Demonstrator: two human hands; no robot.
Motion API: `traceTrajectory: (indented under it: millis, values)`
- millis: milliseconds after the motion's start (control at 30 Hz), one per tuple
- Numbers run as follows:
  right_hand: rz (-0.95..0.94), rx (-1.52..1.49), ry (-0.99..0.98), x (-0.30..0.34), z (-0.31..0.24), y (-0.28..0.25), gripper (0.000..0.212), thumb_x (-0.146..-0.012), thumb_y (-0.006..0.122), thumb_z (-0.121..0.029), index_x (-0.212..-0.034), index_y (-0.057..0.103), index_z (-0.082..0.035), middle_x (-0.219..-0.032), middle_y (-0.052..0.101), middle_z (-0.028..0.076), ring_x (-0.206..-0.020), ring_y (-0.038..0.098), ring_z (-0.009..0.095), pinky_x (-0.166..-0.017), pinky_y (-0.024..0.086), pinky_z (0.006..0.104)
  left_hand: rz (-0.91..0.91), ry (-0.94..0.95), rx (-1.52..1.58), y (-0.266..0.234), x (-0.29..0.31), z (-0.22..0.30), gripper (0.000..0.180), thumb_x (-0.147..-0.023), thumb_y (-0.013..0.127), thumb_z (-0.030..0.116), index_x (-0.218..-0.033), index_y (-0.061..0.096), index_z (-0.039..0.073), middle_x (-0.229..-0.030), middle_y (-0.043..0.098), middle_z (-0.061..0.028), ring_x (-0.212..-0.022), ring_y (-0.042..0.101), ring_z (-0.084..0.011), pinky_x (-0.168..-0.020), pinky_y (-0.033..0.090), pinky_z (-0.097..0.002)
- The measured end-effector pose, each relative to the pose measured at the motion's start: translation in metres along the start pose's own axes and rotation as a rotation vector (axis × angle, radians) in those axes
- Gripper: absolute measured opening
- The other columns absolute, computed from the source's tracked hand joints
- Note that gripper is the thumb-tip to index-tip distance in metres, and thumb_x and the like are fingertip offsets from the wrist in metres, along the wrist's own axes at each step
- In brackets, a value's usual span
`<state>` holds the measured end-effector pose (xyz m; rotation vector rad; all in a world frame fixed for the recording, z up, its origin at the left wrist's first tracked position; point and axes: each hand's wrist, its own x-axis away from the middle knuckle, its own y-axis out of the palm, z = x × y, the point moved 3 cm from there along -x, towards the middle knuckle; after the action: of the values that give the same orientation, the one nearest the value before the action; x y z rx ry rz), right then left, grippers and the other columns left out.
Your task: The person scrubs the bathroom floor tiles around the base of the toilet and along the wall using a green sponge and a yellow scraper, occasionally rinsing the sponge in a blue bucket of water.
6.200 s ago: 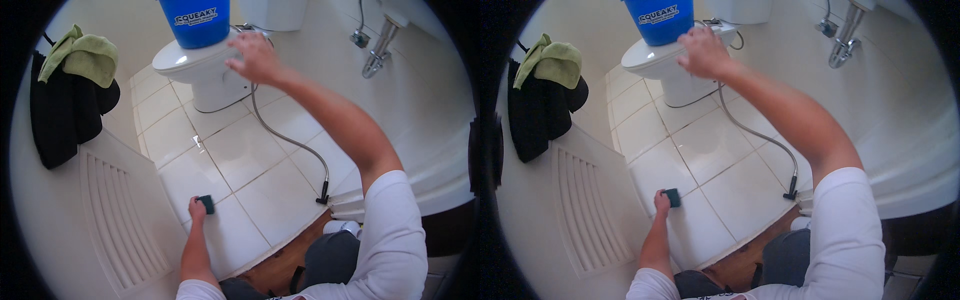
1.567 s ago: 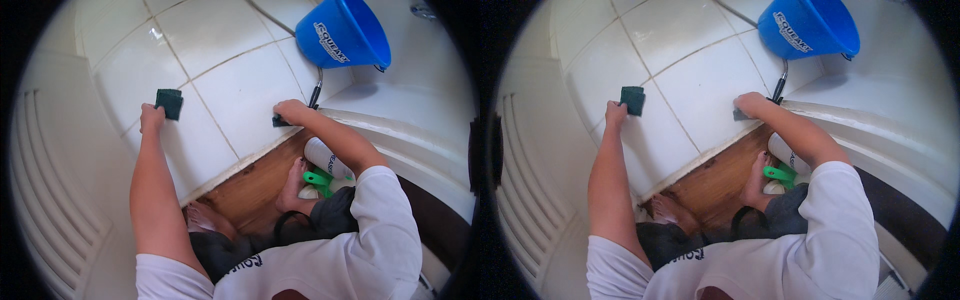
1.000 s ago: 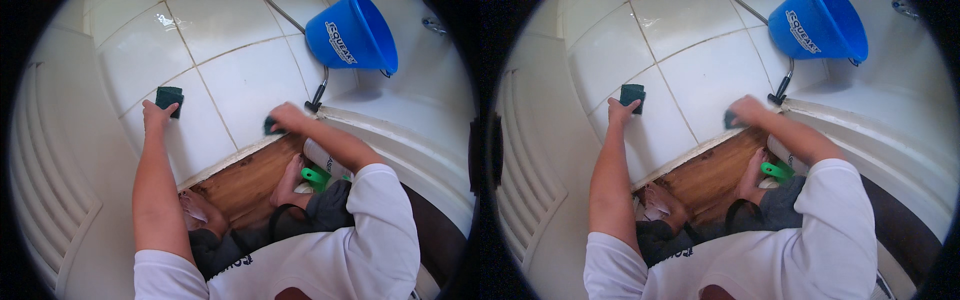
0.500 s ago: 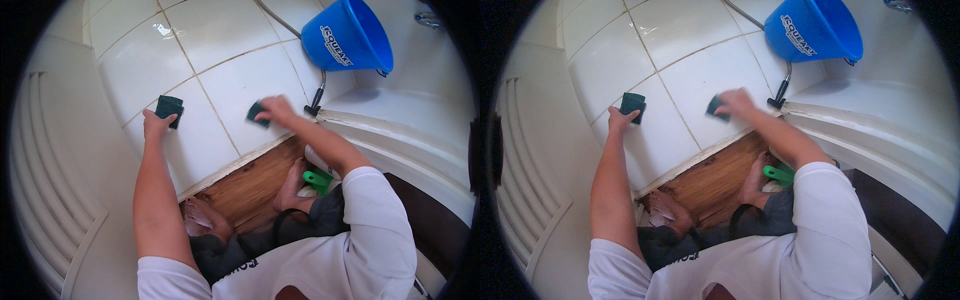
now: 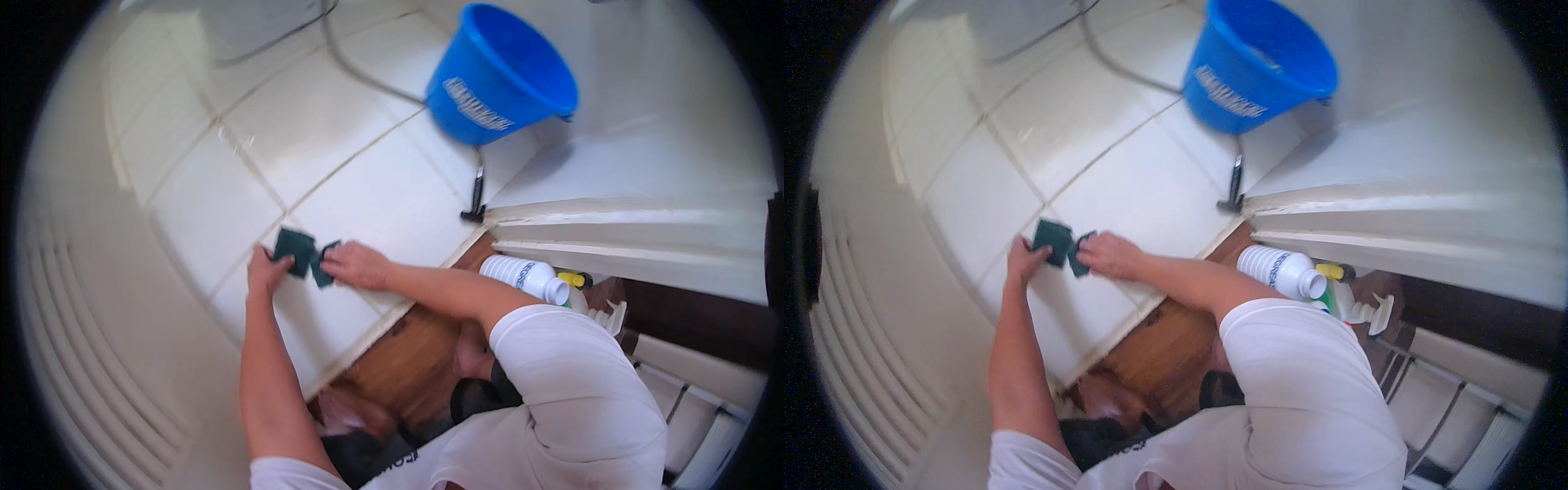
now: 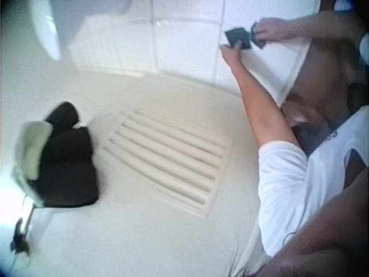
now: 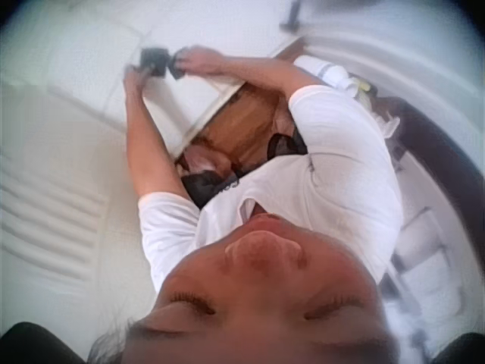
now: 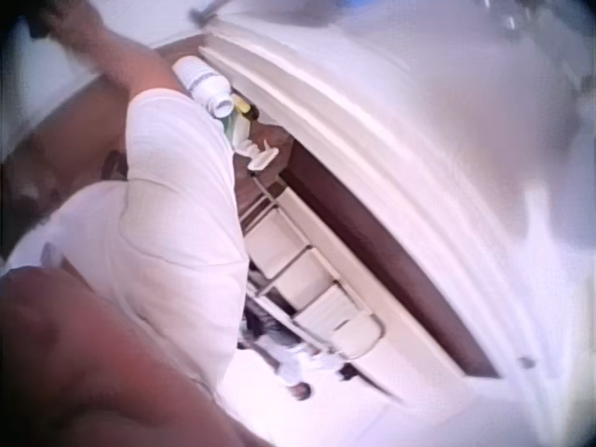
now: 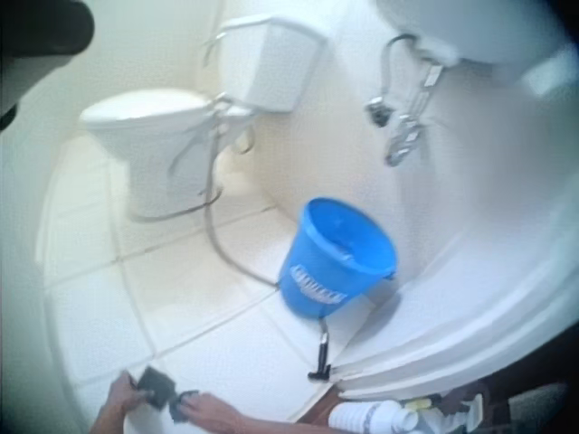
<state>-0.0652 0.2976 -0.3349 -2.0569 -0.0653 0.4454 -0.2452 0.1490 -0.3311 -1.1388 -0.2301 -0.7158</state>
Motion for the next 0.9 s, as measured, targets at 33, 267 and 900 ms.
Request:
traceTrajectory:
  millis: [33,267,900]
  values:
    - [-0.03,0.022,-0.001,-0.007,0.002,-0.008,0.04,-0.075,0.064,-0.024,-0.11,0.053,-0.008,-0.113,0.053,0.014,-0.104,0.054,0.028,-0.082,0.044,0.0406,-0.018,0.04,0.151,0.009,-0.009,-0.01,0.049,-0.065,0.082,0.027,-0.093,0.049,0.004,-0.08,0.06,-0.0081,-0.072,0.057,-0.0238,-0.065,0.047,-0.035]
    - [0.566,0.357,0.25,-0.033,0.096,-0.236,0.008,-0.077,0.059,-0.015,-0.082,0.059,-0.009,-0.082,0.058,0.009,-0.078,0.054,0.028,-0.065,0.041,0.0418,-0.481,-0.067,0.714,0.005,0.008,0.088,0.033,-0.074,0.077,0.023,-0.088,0.05,0.011,-0.078,0.058,-0.0033,-0.064,0.054,-0.0115,-0.061,0.046,-0.0282]
    - [-0.583,0.24,0.852,0.018,0.365,-0.279,0.034,-0.085,0.055,-0.023,-0.117,0.06,-0.011,-0.119,0.06,0.015,-0.108,0.056,0.032,-0.093,0.043,0.0426,-0.117,0.069,-0.271,0.079,0.046,0.098,0.135,-0.054,0.072,0.07,-0.147,-0.005,0.009,-0.151,-0.012,-0.023,-0.139,-0.014,-0.04,-0.103,-0.007,-0.0658]
